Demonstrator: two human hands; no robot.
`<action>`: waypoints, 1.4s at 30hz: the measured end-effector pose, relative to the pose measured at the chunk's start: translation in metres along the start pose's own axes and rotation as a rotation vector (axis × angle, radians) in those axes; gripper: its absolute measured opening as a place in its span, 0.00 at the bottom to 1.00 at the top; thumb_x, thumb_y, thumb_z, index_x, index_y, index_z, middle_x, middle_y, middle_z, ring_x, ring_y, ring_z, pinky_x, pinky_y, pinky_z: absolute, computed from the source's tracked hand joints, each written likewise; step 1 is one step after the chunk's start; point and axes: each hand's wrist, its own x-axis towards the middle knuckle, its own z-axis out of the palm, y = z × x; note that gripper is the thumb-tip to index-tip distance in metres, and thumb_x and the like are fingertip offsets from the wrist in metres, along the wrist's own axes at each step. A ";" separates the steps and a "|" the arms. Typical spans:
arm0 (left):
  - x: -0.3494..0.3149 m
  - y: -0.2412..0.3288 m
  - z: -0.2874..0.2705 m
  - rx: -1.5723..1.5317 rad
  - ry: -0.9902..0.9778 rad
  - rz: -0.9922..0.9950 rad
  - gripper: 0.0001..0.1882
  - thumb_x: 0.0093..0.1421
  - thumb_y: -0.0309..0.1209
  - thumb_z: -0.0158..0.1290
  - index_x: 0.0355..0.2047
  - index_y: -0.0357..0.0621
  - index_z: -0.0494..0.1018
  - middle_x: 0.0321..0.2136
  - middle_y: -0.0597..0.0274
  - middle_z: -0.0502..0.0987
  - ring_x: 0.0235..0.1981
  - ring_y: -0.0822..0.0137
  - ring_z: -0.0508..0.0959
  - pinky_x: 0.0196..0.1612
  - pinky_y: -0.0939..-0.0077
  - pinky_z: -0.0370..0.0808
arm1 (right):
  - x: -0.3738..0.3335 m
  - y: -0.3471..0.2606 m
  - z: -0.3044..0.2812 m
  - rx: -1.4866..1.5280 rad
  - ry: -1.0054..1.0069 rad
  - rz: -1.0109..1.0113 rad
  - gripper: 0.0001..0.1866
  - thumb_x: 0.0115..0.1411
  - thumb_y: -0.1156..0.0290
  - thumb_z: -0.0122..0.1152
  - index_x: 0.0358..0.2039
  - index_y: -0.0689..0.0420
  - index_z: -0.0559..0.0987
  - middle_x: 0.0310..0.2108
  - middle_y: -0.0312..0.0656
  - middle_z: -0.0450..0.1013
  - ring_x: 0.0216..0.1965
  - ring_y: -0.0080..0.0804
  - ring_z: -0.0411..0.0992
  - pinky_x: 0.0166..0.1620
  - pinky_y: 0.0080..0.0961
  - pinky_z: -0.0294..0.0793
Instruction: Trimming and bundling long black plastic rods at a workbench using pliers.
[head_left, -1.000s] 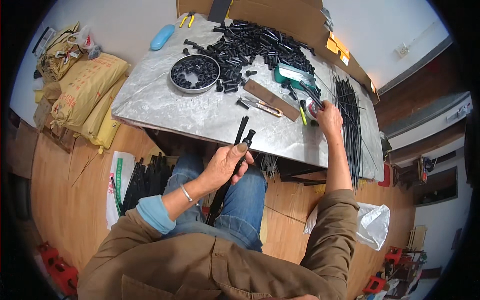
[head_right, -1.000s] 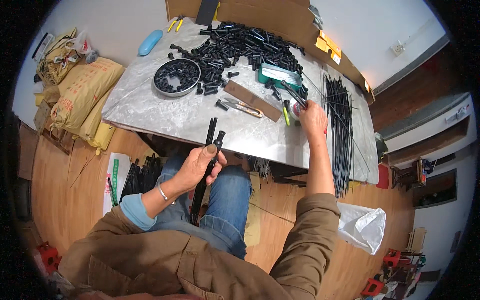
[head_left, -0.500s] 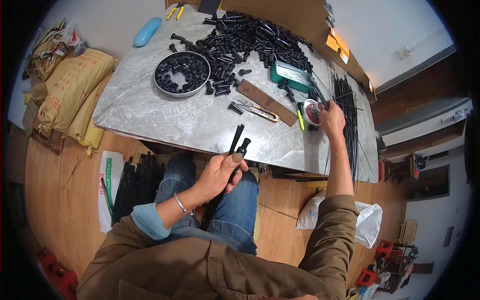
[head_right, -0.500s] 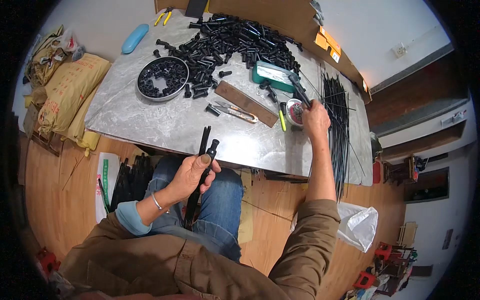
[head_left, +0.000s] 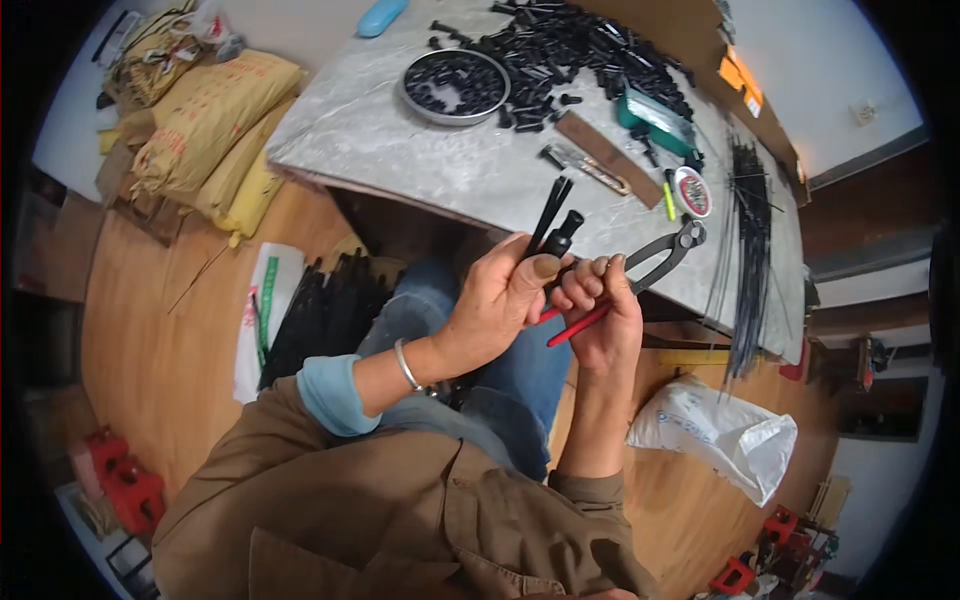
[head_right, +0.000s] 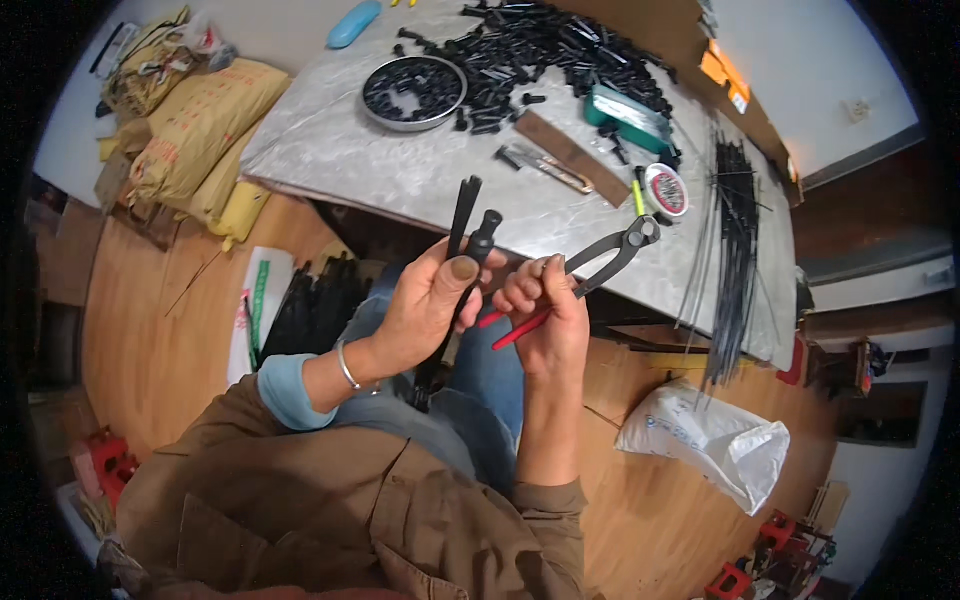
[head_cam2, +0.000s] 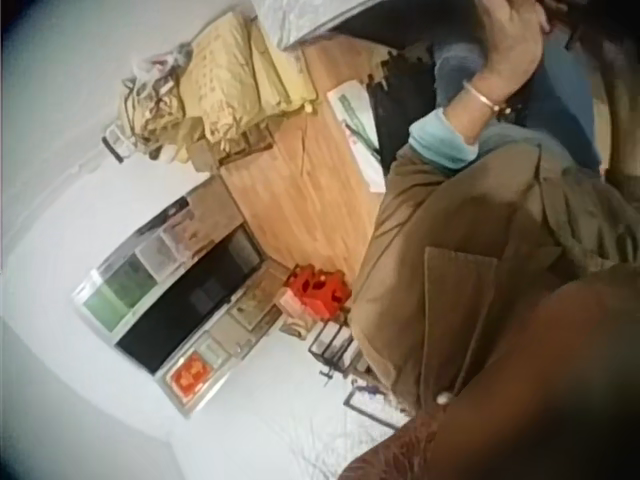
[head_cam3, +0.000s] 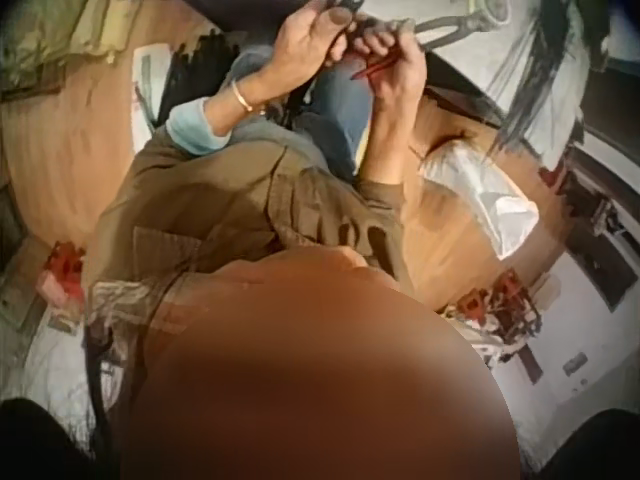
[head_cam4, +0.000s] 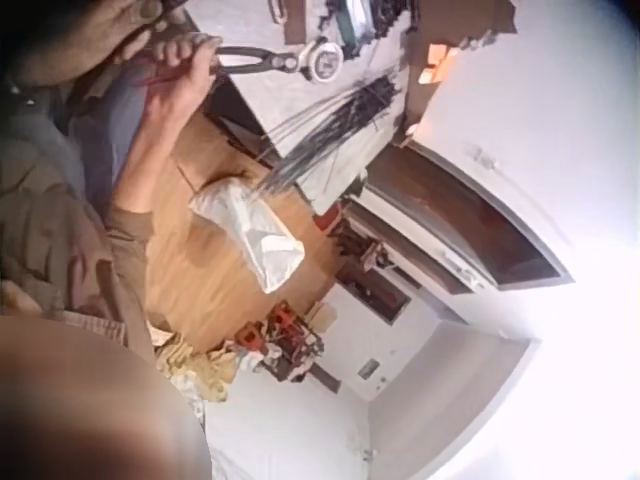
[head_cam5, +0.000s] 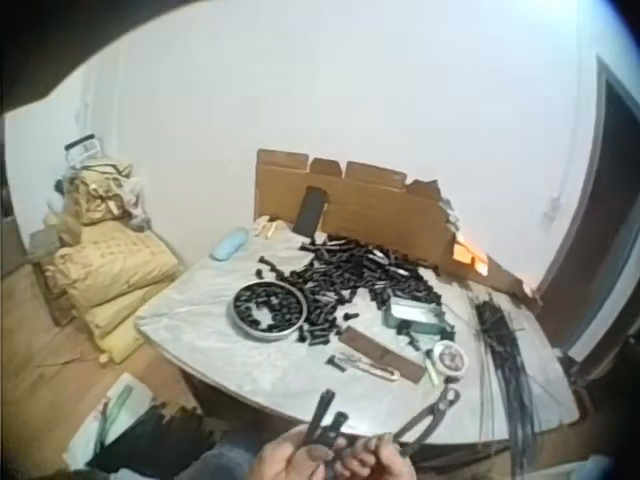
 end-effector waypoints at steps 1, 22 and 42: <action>-0.003 0.000 0.000 0.015 0.009 0.051 0.26 0.65 0.51 0.44 0.45 0.37 0.69 0.28 0.66 0.69 0.19 0.80 0.67 0.20 0.86 0.63 | -0.005 0.010 0.008 0.016 0.024 -0.036 0.17 0.65 0.58 0.52 0.24 0.54 0.67 0.20 0.31 0.58 0.22 0.21 0.57 0.29 0.24 0.61; -0.039 0.014 0.013 0.153 0.104 0.190 0.19 0.67 0.46 0.43 0.35 0.40 0.68 0.21 0.71 0.63 0.17 0.82 0.63 0.18 0.85 0.61 | -0.025 0.039 0.046 -1.307 0.319 -0.911 0.04 0.54 0.79 0.59 0.31 0.62 0.72 0.24 0.40 0.69 0.13 0.25 0.68 0.17 0.23 0.67; -0.022 0.001 -0.013 0.041 0.056 0.044 0.27 0.66 0.54 0.41 0.40 0.39 0.71 0.16 0.74 0.65 0.15 0.84 0.63 0.16 0.88 0.61 | -0.038 0.040 0.048 -0.535 0.032 -0.189 0.12 0.65 0.66 0.52 0.38 0.63 0.75 0.21 0.35 0.65 0.20 0.22 0.65 0.24 0.20 0.65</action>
